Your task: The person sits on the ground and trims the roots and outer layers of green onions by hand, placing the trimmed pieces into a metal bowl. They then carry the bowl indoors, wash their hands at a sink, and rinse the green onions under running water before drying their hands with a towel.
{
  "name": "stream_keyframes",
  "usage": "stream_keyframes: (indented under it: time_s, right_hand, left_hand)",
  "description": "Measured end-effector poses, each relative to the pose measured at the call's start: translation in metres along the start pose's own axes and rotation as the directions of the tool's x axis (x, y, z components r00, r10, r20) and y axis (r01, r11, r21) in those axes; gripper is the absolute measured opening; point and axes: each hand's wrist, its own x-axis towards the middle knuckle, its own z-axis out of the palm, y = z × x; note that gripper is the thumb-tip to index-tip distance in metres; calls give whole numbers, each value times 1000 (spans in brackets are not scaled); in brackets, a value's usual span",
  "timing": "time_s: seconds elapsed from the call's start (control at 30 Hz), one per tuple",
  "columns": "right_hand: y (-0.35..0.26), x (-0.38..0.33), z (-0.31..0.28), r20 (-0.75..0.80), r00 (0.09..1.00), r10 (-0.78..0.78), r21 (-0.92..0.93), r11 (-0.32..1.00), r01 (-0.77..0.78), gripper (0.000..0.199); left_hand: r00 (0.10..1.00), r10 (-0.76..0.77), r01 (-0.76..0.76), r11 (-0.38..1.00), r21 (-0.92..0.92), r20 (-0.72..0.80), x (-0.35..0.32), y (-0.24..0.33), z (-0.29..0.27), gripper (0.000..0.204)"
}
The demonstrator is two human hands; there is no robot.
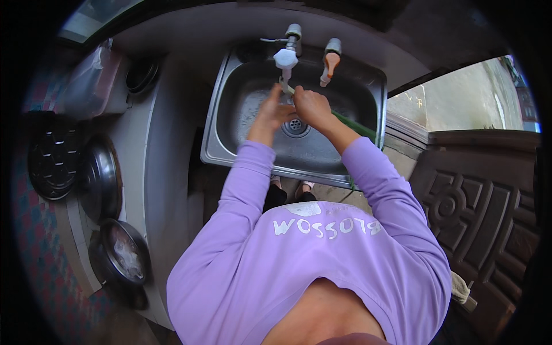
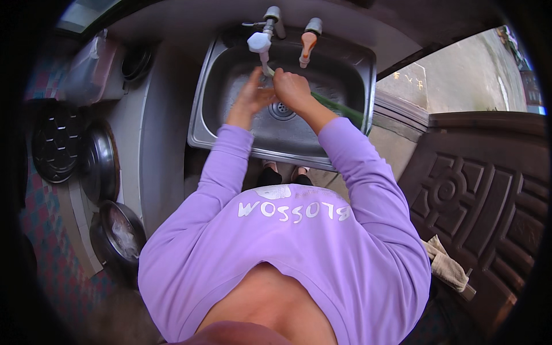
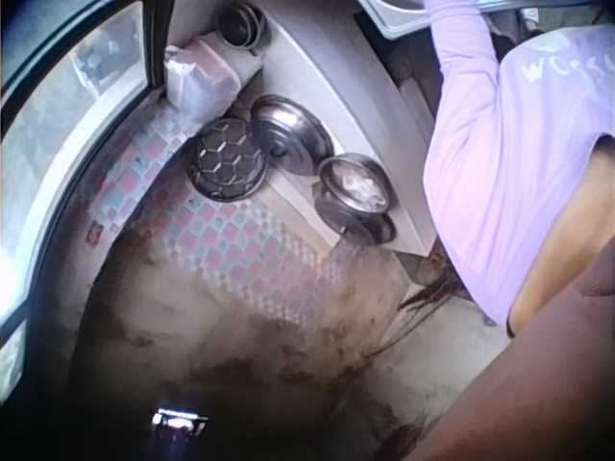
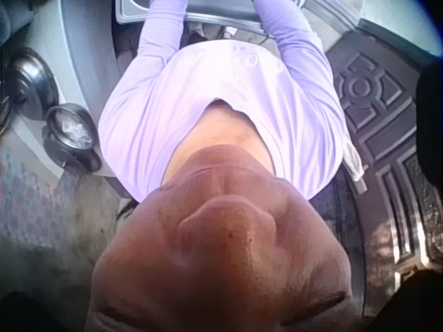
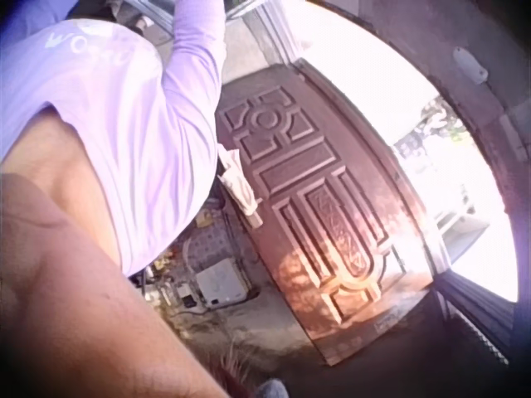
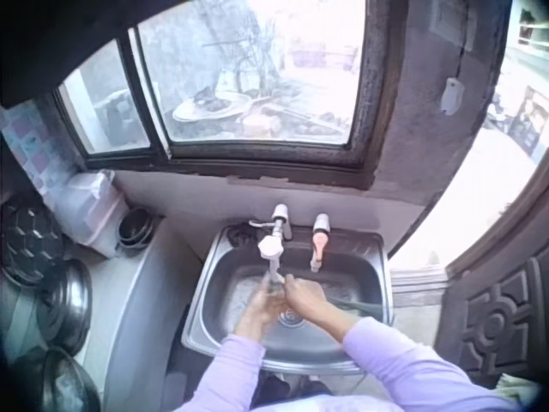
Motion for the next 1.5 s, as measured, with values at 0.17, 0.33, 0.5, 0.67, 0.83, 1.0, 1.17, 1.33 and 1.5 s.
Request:
stream_keyframes:
  time_s: [0.17,0.33,0.5,0.67,0.83,1.0,1.17,1.33,1.5]
  right_hand:
    - [-18,5,6,-95,991,-91,-75,994,84,16]
    - [-8,-12,-6,-18,1000,18,-16,1000,-18,17]
    - [-4,-25,-18,19,990,136,163,977,-138,23]
    - [7,-32,-21,-108,991,77,409,912,-26,27]
    - [16,-28,-29,196,962,192,679,681,-274,35]
    - [13,32,13,506,858,86,856,72,-512,21]
    - [-11,54,25,483,864,140,866,-220,-449,11]
    - [3,48,12,459,866,197,857,157,-490,30]
    - [12,16,26,-1,987,158,502,854,-136,46]
  left_hand:
    - [992,66,-27,940,-339,103,54,-13,11,20]
    - [998,-47,33,952,-303,-39,55,2,34,13]
    - [991,-109,58,864,-500,-73,84,21,32,9]
    - [960,-31,-84,916,-392,-278,120,44,-11,18]
    - [910,52,-119,983,-137,-412,111,70,-55,52]
    - [884,317,-234,937,261,-344,47,23,-16,69]
    - [970,223,-239,947,-213,-98,7,-13,27,53]
    - [992,38,-24,993,-118,121,24,3,16,32]
    - [943,9,93,952,-292,332,41,-15,28,24]
